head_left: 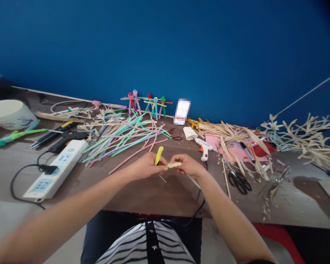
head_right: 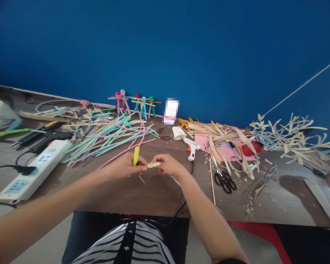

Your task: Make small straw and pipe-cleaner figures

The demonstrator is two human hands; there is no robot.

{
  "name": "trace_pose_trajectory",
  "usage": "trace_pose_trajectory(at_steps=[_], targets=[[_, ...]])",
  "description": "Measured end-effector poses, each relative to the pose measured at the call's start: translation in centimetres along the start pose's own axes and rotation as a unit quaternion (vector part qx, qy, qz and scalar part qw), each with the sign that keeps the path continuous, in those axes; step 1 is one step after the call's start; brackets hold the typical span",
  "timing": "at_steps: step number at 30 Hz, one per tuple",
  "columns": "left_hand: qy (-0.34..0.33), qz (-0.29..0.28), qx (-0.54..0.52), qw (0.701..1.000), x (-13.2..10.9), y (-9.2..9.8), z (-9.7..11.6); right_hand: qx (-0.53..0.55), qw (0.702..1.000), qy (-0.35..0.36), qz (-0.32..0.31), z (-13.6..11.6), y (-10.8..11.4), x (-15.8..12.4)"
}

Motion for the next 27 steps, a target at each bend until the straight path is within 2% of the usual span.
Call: trace_pose_trajectory(at_steps=[10,15,17,20,24,27], targets=[[0.069,-0.001,-0.028,0.997,0.0,0.6,-0.3,-0.131,0.989,-0.013,0.067,0.2,-0.1,-0.5],[0.055,0.052,0.003,0.997,-0.2,1.1,0.6,-0.195,0.978,-0.01,0.079,-0.1,-0.5,-0.9],[0.048,0.075,0.004,0.996,-0.1,1.2,0.7,-0.265,0.96,0.014,0.09,-1.0,-0.8,-1.4],[0.026,0.109,0.022,0.993,0.1,1.4,0.5,-0.398,0.911,0.044,0.098,-2.6,-1.5,-2.6],[0.009,0.141,0.108,0.984,0.1,1.7,0.6,-0.541,0.836,0.002,0.091,-3.4,-2.0,-3.8],[0.005,0.126,0.165,0.978,-0.1,1.6,0.7,-0.584,0.806,0.0,0.095,-4.3,-2.0,-4.4]])
Point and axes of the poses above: each hand's wrist, its own x-axis towards the middle knuckle, its own y-axis out of the back of the hand, z = x × y, the point moved 6 cm from there along x, towards the middle knuckle, and after that the axes turned 15 degrees about -x, right-handed, at the moved point
